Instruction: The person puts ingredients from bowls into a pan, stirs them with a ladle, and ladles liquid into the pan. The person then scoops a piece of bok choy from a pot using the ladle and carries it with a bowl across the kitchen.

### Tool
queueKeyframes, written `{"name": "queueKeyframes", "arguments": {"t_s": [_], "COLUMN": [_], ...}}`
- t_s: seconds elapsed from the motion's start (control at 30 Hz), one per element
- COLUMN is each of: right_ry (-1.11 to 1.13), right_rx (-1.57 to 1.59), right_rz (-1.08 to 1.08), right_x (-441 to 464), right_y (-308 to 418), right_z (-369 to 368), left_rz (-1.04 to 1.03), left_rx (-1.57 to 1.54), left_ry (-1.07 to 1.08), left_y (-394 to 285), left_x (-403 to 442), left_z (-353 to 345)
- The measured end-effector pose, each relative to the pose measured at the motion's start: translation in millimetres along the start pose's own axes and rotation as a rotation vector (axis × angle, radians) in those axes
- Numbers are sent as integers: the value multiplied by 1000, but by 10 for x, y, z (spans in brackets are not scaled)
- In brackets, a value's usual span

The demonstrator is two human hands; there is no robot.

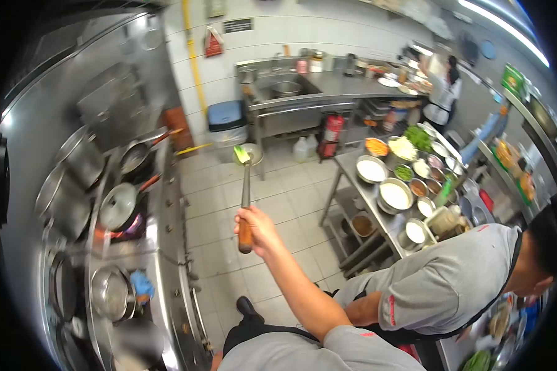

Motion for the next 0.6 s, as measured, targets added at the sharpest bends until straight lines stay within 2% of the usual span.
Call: {"name": "queueKeyframes", "arguments": {"t_s": [0.3, 0.4, 0.47, 0.6], "right_ry": [-221, -277, -324, -367], "right_rx": [77, 12, 54, 59], "right_rz": [150, 121, 110, 148], "right_x": [1257, 1347, 1332, 1301], "right_y": [686, 1020, 1165, 1384], "right_z": [980, 1289, 1513, 1971], "left_rz": [-78, -67, -88, -79], "left_rx": [157, 193, 188, 276], "left_ry": [150, 167, 259, 318], "left_y": [-2318, -3176, -3668, -4540], "left_x": [1567, 2008, 2520, 2793], "left_z": [-216, -476, -572, -961]}}
Point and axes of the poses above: each hand's wrist, its own x-axis towards the middle knuckle, its own z-axis out of the back of the hand, y = z × x, the point moved 7 cm from there along x, towards the middle knuckle, and after that the axes turned 5 degrees about x, right-handed, at the moved point
